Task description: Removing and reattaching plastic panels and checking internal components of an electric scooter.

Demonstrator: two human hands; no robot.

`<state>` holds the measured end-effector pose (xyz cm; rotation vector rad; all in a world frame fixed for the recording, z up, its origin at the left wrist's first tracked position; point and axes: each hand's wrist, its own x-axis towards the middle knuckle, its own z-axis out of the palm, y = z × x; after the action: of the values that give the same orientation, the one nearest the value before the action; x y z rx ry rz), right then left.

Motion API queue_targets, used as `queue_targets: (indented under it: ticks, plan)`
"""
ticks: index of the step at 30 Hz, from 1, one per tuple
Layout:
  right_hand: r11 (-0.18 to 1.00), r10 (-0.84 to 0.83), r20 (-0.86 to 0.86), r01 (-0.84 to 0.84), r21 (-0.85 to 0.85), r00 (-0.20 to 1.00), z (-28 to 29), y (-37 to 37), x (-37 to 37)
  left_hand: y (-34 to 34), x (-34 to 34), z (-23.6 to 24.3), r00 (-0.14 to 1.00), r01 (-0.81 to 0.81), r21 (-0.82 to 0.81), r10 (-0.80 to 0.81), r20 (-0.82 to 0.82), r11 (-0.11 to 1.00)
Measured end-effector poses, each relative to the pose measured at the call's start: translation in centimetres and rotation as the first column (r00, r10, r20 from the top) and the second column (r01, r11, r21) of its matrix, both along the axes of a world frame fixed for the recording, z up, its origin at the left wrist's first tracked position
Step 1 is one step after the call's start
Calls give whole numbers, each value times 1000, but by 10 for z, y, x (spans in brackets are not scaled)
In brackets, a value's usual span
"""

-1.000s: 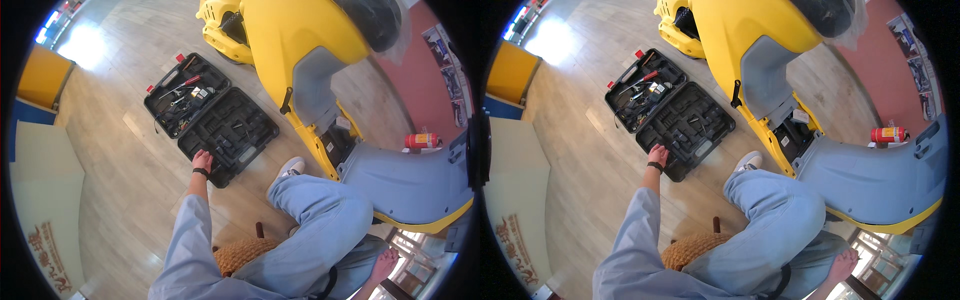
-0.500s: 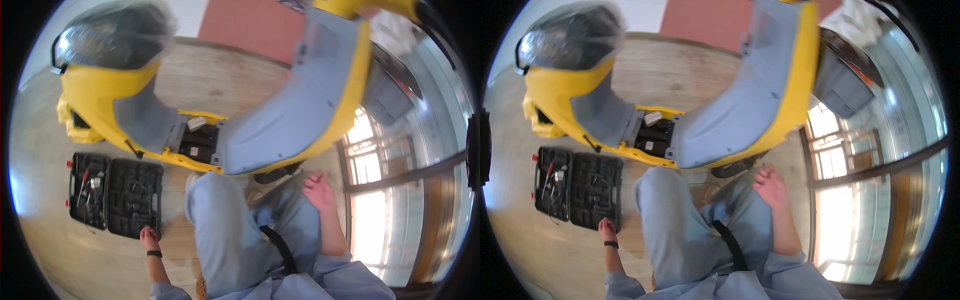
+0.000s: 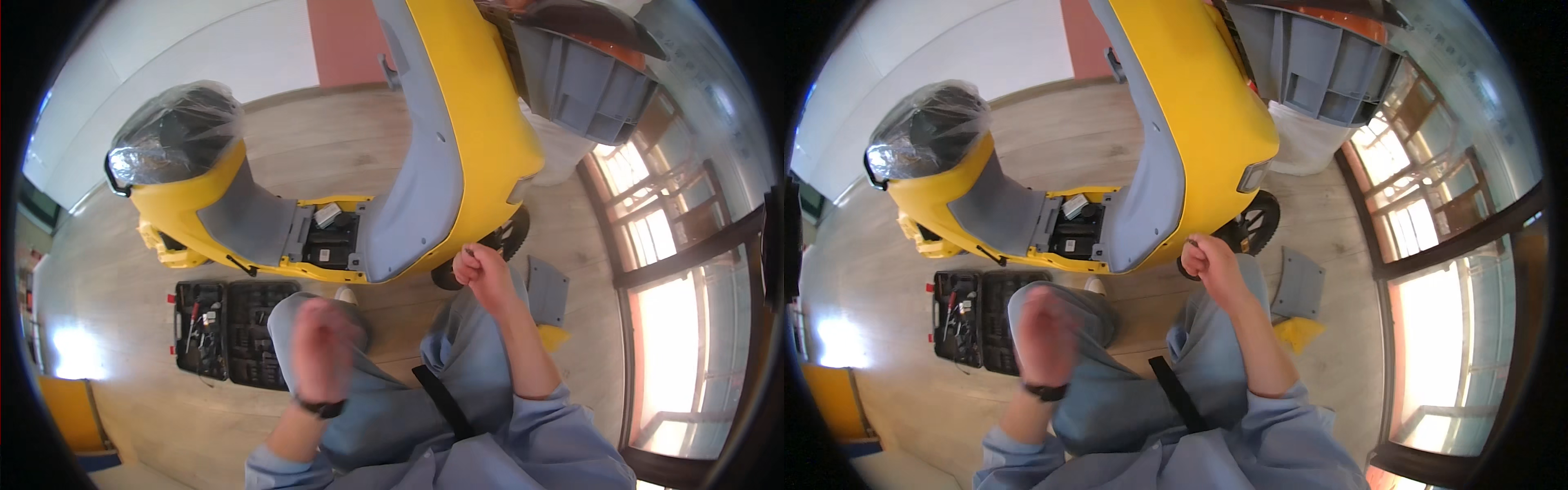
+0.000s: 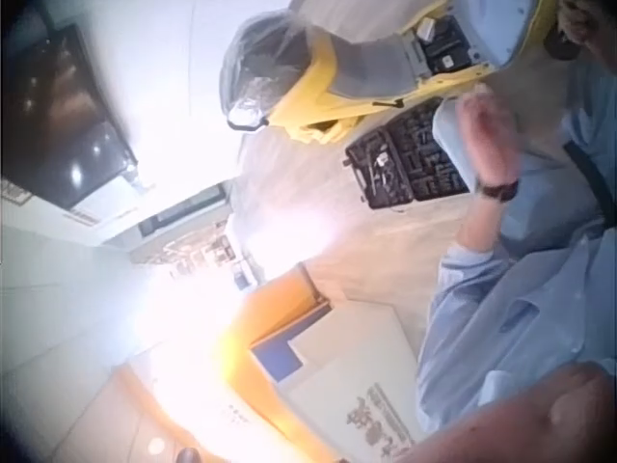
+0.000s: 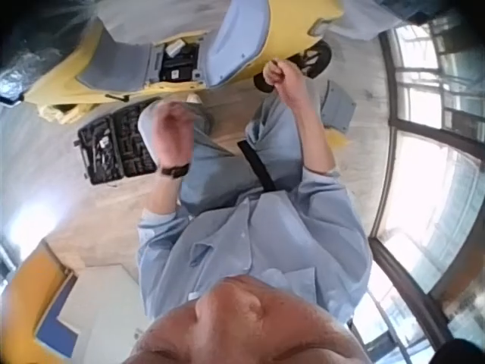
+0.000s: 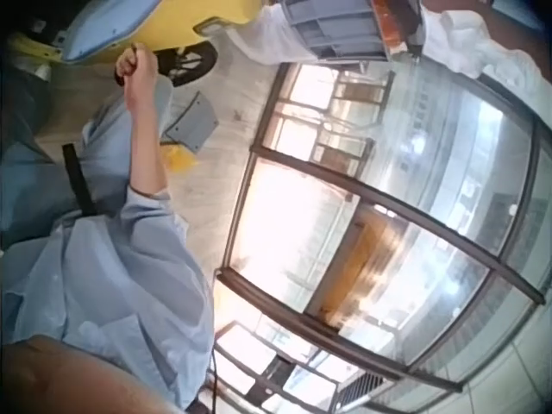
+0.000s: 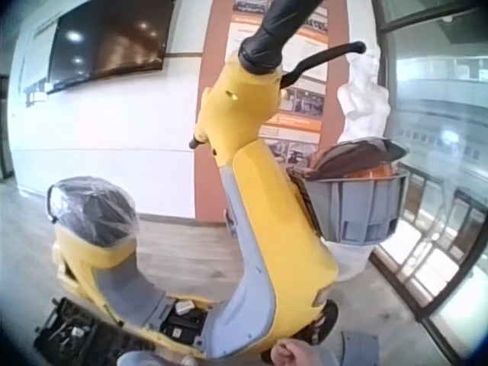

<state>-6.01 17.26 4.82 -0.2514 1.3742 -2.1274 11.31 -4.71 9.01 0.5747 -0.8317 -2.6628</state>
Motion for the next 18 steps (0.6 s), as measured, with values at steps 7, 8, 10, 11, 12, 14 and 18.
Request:
queue_targets:
  ticks: [7,8,10,11,12,14,18]
  plan:
    - [971,60,23,-53,-232,998,-16,-18,13,94,-125,-163,605,-371,170,99,790,913]
    - [951,87,72,-62,-303,994,-17,-20,14,93,-128,-201,576,-410,133,143,804,902]
    - [962,51,111,-18,-273,993,-16,-21,14,99,-132,-216,557,-381,171,78,826,909]
    - [960,47,115,-13,-280,992,-17,-19,13,102,-134,-223,537,-342,213,5,843,915]
    - [954,54,118,-16,-300,992,-15,-23,14,93,-135,-237,536,-356,205,20,844,912]
    - [951,66,118,-27,-308,991,-13,-25,15,76,-133,-252,687,-280,278,-10,726,919]
    - [973,103,38,-93,-211,994,-9,-21,13,65,-139,-257,769,-327,315,57,637,891]
